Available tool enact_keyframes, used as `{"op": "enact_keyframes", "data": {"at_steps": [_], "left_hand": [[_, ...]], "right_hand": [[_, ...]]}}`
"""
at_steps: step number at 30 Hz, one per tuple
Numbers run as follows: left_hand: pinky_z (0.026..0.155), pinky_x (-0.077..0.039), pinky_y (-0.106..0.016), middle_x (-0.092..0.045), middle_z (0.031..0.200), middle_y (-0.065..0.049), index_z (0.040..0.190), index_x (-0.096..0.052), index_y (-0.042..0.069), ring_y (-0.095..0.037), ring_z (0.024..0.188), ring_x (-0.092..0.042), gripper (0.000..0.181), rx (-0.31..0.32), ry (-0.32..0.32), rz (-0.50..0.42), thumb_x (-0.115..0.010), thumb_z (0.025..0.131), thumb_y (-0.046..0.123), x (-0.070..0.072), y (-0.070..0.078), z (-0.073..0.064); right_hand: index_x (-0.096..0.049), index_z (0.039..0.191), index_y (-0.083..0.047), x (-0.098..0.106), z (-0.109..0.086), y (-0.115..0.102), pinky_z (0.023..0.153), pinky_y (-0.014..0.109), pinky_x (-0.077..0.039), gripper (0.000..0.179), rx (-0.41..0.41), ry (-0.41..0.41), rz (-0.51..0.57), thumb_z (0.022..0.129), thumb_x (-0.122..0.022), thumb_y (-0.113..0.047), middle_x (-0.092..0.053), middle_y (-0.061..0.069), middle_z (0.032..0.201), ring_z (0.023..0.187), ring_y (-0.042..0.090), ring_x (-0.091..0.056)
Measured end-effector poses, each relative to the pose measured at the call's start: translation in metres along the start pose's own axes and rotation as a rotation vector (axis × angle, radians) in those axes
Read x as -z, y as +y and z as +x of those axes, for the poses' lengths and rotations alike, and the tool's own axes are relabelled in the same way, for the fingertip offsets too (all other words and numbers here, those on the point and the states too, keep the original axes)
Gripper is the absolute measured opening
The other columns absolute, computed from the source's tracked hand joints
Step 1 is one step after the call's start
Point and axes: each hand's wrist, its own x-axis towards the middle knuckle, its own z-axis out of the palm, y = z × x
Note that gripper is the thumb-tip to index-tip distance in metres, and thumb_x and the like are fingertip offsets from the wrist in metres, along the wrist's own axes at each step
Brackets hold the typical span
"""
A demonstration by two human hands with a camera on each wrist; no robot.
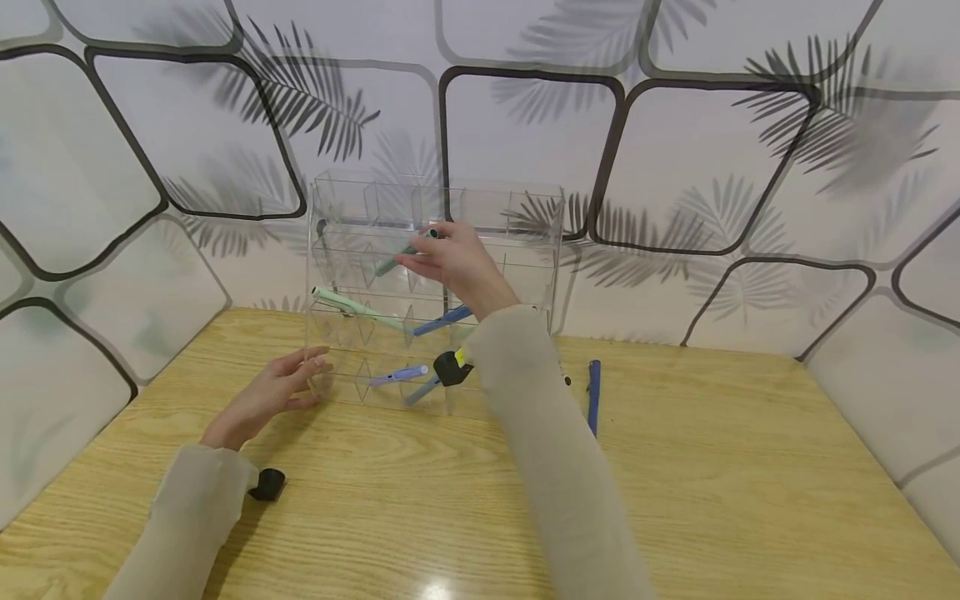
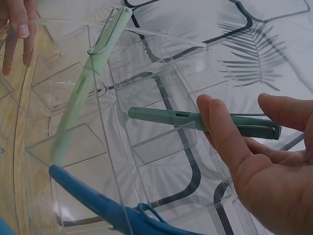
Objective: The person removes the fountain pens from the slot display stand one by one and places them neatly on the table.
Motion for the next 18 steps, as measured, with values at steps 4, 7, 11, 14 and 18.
{"op": "enact_keyframes", "data": {"at_steps": [4, 7, 11, 14, 18], "left_hand": [[0.111, -0.04, -0.052, -0.01, 0.162, -0.033, 0.16, -0.018, -0.004, -0.048, 0.148, -0.016, 0.066, 0.003, 0.0, -0.004, -0.039, 0.112, 0.036, 0.0, 0.0, 0.0], [0.111, -0.041, -0.051, -0.01, 0.163, -0.033, 0.16, -0.019, -0.004, -0.048, 0.148, -0.016, 0.065, 0.007, 0.004, -0.003, -0.039, 0.112, 0.035, -0.001, 0.0, 0.0], [0.11, -0.042, -0.05, -0.011, 0.162, -0.033, 0.159, -0.02, -0.004, -0.047, 0.148, -0.017, 0.064, 0.005, 0.008, -0.003, -0.039, 0.112, 0.035, -0.001, 0.0, 0.0], [0.11, -0.042, -0.051, -0.011, 0.162, -0.033, 0.159, -0.02, -0.004, -0.047, 0.148, -0.017, 0.064, 0.002, 0.008, -0.004, -0.039, 0.112, 0.035, -0.001, 0.0, 0.0], [0.11, -0.041, -0.052, -0.01, 0.163, -0.033, 0.159, -0.019, -0.004, -0.048, 0.148, -0.016, 0.065, 0.003, 0.006, -0.003, -0.039, 0.112, 0.035, 0.0, 0.0, 0.0]], "right_hand": [[-0.037, 0.145, 0.013, -0.003, 0.0, 0.0, 0.094, 0.026, -0.056, 0.042, 0.007, 0.015, 0.001, 0.106, -0.047, 0.002, -0.039, 0.026, 0.143, 0.128, 0.036, -0.057], [-0.037, 0.146, 0.013, -0.003, -0.002, -0.002, 0.093, 0.025, -0.056, 0.042, 0.019, 0.04, -0.013, 0.107, -0.046, 0.001, -0.038, 0.023, 0.148, 0.127, 0.036, -0.058], [-0.043, 0.142, 0.013, -0.001, -0.006, -0.005, 0.091, 0.026, -0.058, 0.038, 0.054, 0.084, -0.075, 0.107, -0.047, -0.002, -0.048, 0.022, 0.14, 0.12, 0.032, -0.063], [-0.051, 0.136, 0.011, -0.001, -0.009, -0.007, 0.091, 0.031, -0.059, 0.034, 0.096, 0.107, -0.169, 0.108, -0.049, -0.007, -0.058, 0.021, 0.124, 0.105, 0.026, -0.069], [-0.057, 0.132, 0.01, -0.002, -0.013, -0.009, 0.096, 0.039, -0.057, 0.032, 0.14, 0.132, -0.268, 0.108, -0.051, -0.01, -0.064, 0.014, 0.11, 0.091, 0.022, -0.068]]}}
